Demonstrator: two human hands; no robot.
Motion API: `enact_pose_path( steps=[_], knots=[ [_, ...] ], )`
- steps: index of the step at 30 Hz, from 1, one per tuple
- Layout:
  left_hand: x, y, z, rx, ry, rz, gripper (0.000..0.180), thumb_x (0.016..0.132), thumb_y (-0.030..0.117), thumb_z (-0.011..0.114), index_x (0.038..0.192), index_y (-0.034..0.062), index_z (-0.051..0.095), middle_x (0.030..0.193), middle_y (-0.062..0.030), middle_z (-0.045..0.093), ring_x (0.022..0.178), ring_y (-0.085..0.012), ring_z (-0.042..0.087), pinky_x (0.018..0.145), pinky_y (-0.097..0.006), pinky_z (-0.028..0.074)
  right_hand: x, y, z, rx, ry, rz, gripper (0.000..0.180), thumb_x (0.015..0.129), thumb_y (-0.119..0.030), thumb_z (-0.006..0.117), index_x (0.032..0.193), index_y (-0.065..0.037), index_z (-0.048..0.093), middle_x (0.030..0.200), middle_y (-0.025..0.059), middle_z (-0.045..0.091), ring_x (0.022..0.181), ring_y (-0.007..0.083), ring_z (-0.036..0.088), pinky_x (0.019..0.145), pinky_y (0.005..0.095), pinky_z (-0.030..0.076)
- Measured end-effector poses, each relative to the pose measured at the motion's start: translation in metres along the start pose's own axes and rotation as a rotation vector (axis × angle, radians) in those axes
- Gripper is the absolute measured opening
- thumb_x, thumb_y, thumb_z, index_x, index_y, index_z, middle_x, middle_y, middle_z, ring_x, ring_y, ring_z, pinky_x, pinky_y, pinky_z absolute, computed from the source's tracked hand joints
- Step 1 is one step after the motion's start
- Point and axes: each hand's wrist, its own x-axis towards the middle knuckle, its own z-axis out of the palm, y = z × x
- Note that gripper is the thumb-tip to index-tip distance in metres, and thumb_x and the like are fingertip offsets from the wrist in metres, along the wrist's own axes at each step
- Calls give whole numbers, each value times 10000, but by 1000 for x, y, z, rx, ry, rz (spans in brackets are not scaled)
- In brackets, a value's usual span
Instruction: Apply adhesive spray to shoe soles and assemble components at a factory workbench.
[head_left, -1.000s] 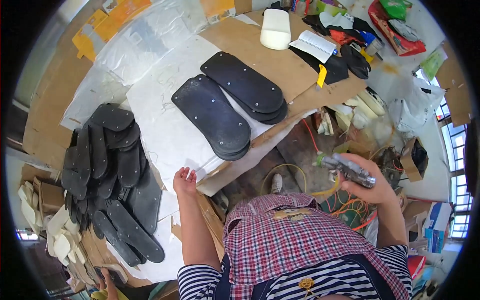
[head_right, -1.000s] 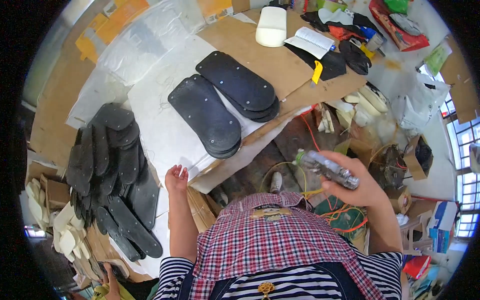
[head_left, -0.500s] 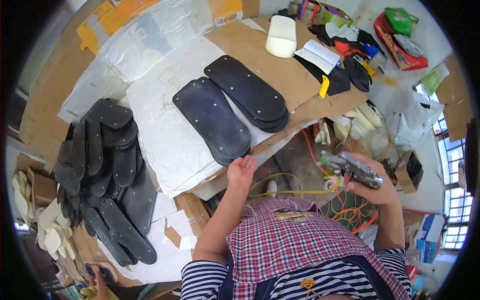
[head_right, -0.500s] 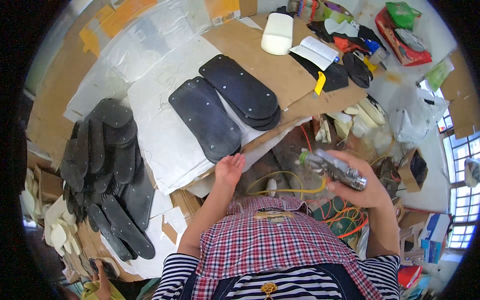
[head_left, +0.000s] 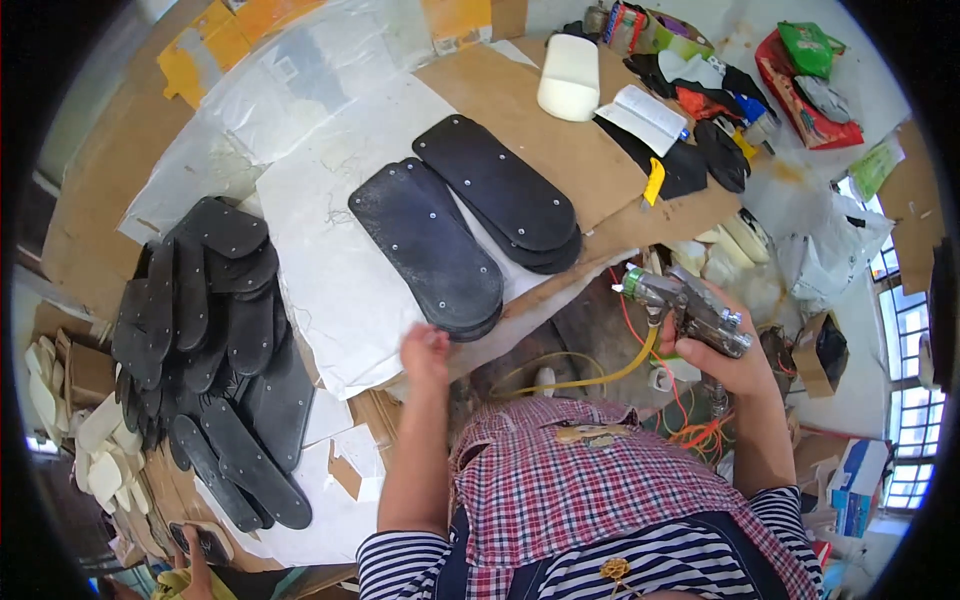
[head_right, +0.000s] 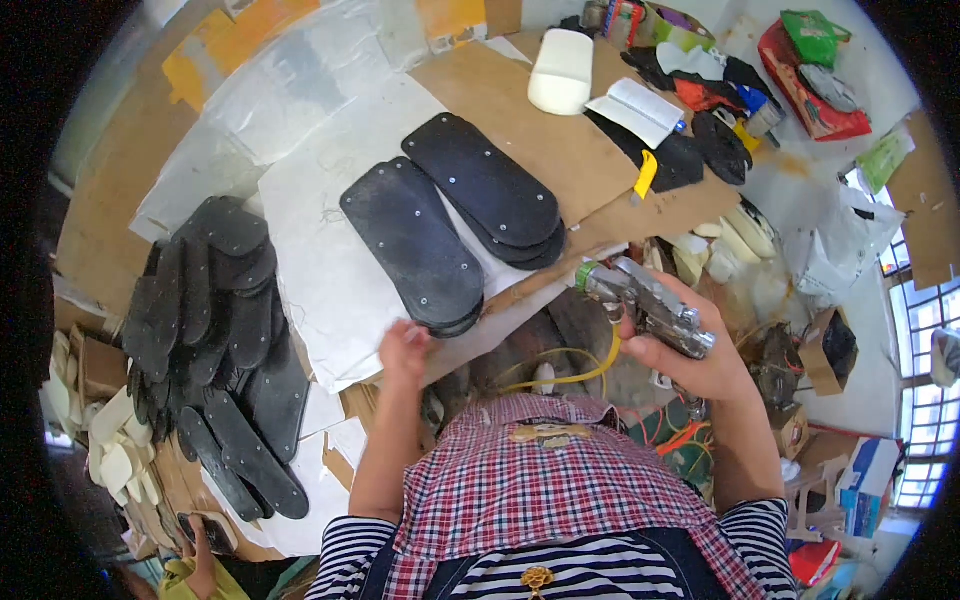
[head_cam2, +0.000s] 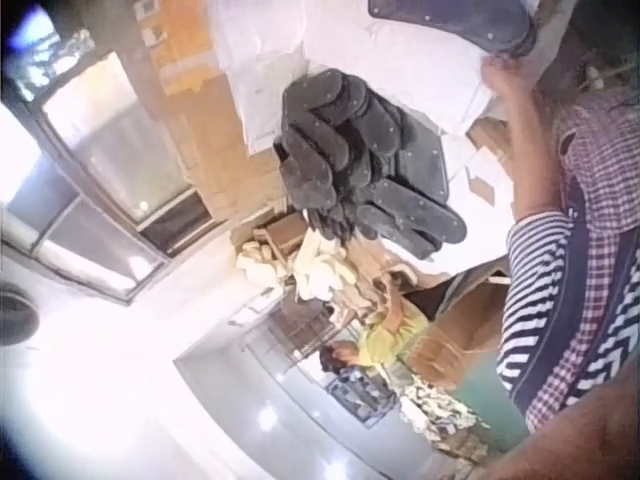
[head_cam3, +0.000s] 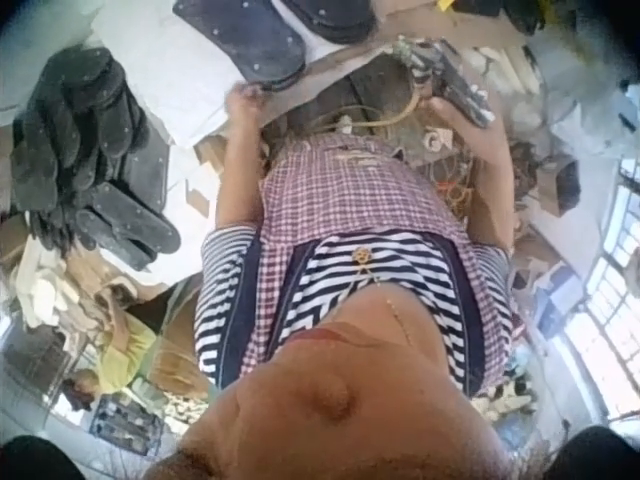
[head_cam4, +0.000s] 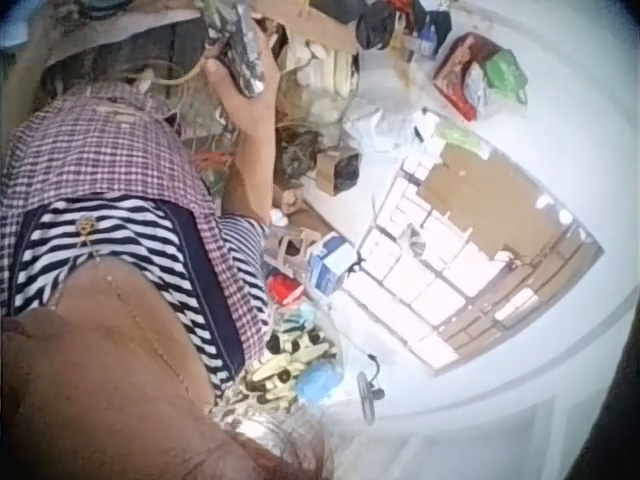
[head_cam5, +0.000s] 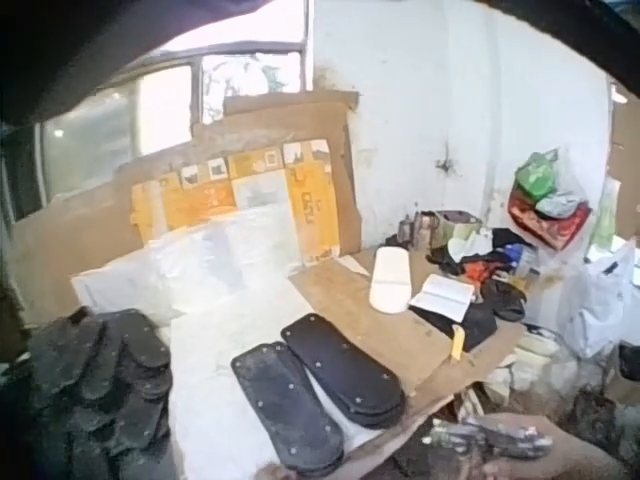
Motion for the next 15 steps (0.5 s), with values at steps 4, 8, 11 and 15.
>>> enact_pose_path(
  steps=[4,8,11,15],
  knots=[
    [62,65,5,255,48,195,328,878,182,531,1172,38,502,1071,-121,566,799,-240,546,620,-318,468,-8,8,5,-28,-58,133,608,754,-103,684,1289,4,416,875,59,603,805,122,583,724,275,487],
    [99,88,54,377,50,97,299,881,188,511,1146,50,497,963,-105,547,726,-222,535,582,-333,450,-19,6,7,-46,-130,201,575,767,-93,675,1279,3,430,892,53,611,802,114,576,716,270,469],
    [117,94,60,411,69,-12,255,879,180,510,1099,51,508,876,-82,540,698,-192,533,566,-334,431,-27,2,1,-171,-230,149,560,758,-72,678,1265,2,453,867,50,620,783,120,583,697,273,472],
    [124,89,67,342,98,4,247,908,151,466,1111,15,495,974,-108,550,772,-217,556,631,-374,465,-35,-5,-6,-225,-282,111,541,755,-41,681,1255,-5,478,838,52,625,743,110,595,670,256,476]
  ],
)
